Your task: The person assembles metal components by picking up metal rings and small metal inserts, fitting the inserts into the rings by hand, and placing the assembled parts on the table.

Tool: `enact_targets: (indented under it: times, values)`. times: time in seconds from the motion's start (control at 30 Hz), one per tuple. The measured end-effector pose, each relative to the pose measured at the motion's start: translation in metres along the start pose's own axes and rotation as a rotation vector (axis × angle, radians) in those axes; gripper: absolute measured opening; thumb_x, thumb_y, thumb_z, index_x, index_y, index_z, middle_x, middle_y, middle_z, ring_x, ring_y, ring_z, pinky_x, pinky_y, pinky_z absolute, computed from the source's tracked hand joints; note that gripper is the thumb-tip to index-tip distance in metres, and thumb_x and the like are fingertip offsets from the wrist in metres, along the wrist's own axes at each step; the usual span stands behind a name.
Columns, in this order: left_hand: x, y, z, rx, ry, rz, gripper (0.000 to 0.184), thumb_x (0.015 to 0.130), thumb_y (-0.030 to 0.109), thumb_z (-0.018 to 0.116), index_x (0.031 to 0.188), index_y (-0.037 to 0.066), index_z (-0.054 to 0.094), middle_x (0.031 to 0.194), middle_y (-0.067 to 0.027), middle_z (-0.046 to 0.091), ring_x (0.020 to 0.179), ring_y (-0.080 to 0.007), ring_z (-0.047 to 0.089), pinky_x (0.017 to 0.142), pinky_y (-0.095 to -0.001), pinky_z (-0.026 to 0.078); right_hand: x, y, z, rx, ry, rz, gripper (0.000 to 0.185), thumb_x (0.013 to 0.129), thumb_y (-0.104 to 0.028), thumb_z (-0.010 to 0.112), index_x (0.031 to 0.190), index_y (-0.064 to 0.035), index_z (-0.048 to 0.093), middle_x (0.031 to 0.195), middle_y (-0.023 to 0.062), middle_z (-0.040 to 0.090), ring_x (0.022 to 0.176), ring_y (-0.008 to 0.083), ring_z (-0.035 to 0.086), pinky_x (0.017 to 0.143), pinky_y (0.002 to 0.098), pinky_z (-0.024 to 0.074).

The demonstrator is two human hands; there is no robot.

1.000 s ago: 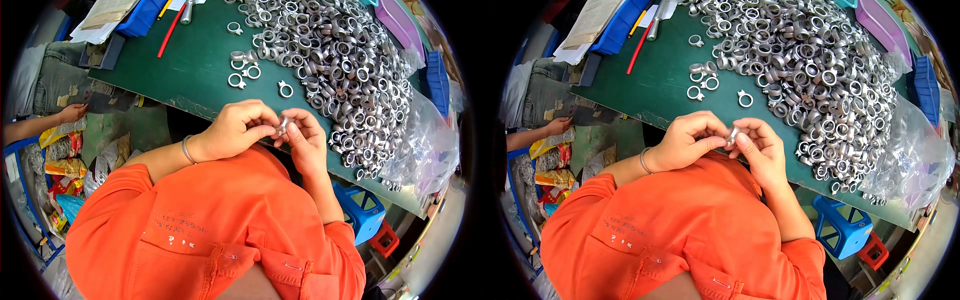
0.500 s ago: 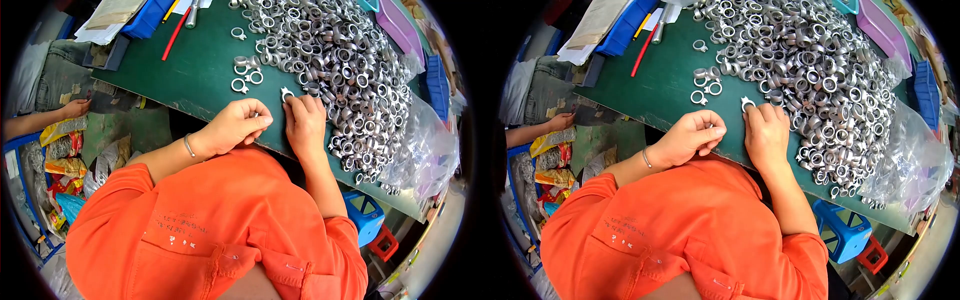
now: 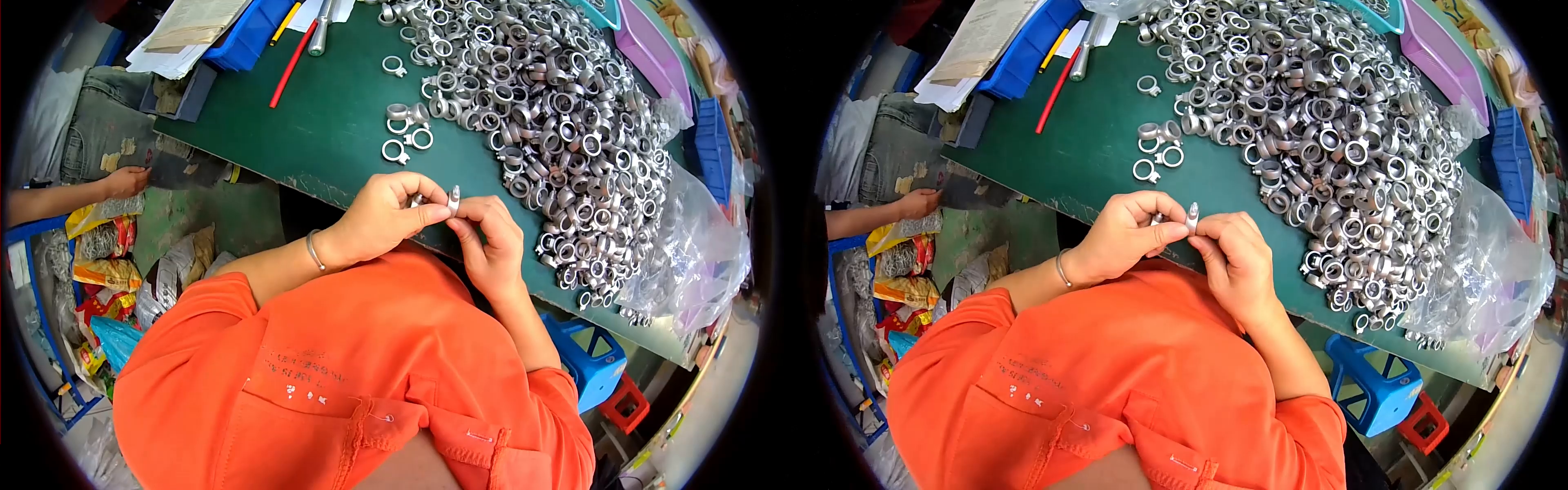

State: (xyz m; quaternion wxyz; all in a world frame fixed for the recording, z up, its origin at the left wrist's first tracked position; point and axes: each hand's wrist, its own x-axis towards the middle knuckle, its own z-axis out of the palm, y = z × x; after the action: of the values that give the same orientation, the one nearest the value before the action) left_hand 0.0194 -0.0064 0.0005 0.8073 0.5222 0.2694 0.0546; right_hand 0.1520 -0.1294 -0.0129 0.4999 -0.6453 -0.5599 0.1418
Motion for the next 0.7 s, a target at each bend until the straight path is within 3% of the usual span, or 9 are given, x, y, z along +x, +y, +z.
enact_targets:
  times: [0.13,0.2,0.23,0.3,0.37,0.5,0.6,0.67,0.7]
  values:
    - [-0.001,-0.003,0.000,0.305,0.046,0.306,0.006,0.081,0.004,0.063,0.086,0.001,0.061,0.079,0.0006,0.056,0.065,-0.0044,0.046,0.056,-0.0179,0.038,-0.008,0.002,0.005,0.316,0.058,0.258,0.008,0.083,0.002,0.057,0.090,-0.0007,0.058,0.085,0.0075,0.060,0.076,0.0137,0.057,0.064,0.0245,0.0453]
    - [-0.002,-0.001,0.001,0.366,0.042,0.395,0.005,0.080,0.003,0.064,0.085,0.001,0.062,0.080,0.0003,0.057,0.067,-0.0053,0.048,0.059,-0.0187,0.039,-0.004,-0.005,0.003,0.656,0.095,0.571,0.010,0.089,-0.001,0.049,0.097,0.0012,0.056,0.090,0.0067,0.059,0.079,0.0115,0.057,0.064,0.0220,0.0458]
    - [-0.003,0.000,0.001,0.402,0.037,0.435,0.005,0.079,0.003,0.064,0.084,0.001,0.062,0.081,-0.0010,0.057,0.068,-0.0064,0.048,0.059,-0.0195,0.040,-0.004,-0.003,0.002,0.666,0.059,0.552,0.020,0.094,-0.010,0.043,0.103,0.0034,0.054,0.087,0.0056,0.059,0.077,0.0098,0.057,0.062,0.0212,0.0464]
    - [-0.003,0.000,0.002,0.438,0.031,0.473,0.005,0.079,0.002,0.064,0.084,0.002,0.062,0.081,-0.0023,0.057,0.069,-0.0076,0.049,0.060,-0.0203,0.040,-0.001,-0.006,-0.001,0.736,0.033,0.599,0.023,0.095,-0.014,0.043,0.105,0.0035,0.055,0.086,0.0057,0.059,0.075,0.0099,0.057,0.061,0.0212,0.0467]
    - [-0.002,0.000,0.001,0.462,0.024,0.492,0.005,0.079,0.005,0.064,0.083,0.001,0.063,0.079,-0.0053,0.060,0.073,-0.0143,0.057,0.065,-0.0246,0.046,0.000,-0.006,0.000,0.805,-0.006,0.631,0.032,0.096,-0.023,0.041,0.107,0.0036,0.055,0.082,0.0062,0.060,0.071,0.0105,0.058,0.059,0.0211,0.0471]
    - [-0.001,-0.003,0.001,0.458,0.012,0.542,0.005,0.078,0.002,0.065,0.082,0.002,0.063,0.081,-0.0039,0.059,0.070,-0.0099,0.053,0.060,-0.0218,0.041,-0.001,-0.005,-0.001,0.867,-0.035,0.630,0.028,0.096,-0.019,0.044,0.105,0.0036,0.056,0.084,0.0066,0.060,0.072,0.0113,0.058,0.059,0.0220,0.0478]
    - [-0.002,-0.001,0.000,0.517,0.002,0.530,0.007,0.081,0.004,0.061,0.087,0.000,0.061,0.078,-0.0050,0.060,0.071,-0.0129,0.057,0.062,-0.0240,0.047,-0.001,-0.007,0.002,0.950,0.030,0.633,0.018,0.090,-0.010,0.053,0.102,0.0031,0.056,0.086,0.0073,0.060,0.078,0.0124,0.059,0.064,0.0228,0.0491]
    - [-0.003,-0.001,0.002,0.050,0.066,0.057,0.014,0.086,0.008,0.057,0.098,-0.001,0.056,0.083,-0.0054,0.060,0.071,-0.0114,0.058,0.059,-0.0227,0.049,0.003,-0.011,0.008,0.833,0.193,0.379,0.019,0.081,0.001,0.062,0.100,0.0011,0.057,0.089,0.0088,0.060,0.087,0.0144,0.058,0.072,0.0262,0.0500]
    - [-0.001,-0.003,-0.001,-0.120,0.049,-0.014,0.021,0.091,0.014,0.051,0.105,-0.001,0.051,0.089,-0.0063,0.059,0.072,-0.0112,0.059,0.058,-0.0232,0.052,0.005,-0.007,0.005,0.474,0.124,0.208,0.023,0.073,0.007,0.066,0.094,-0.0004,0.059,0.094,0.0113,0.061,0.093,0.0186,0.058,0.078,0.0295,0.0490]
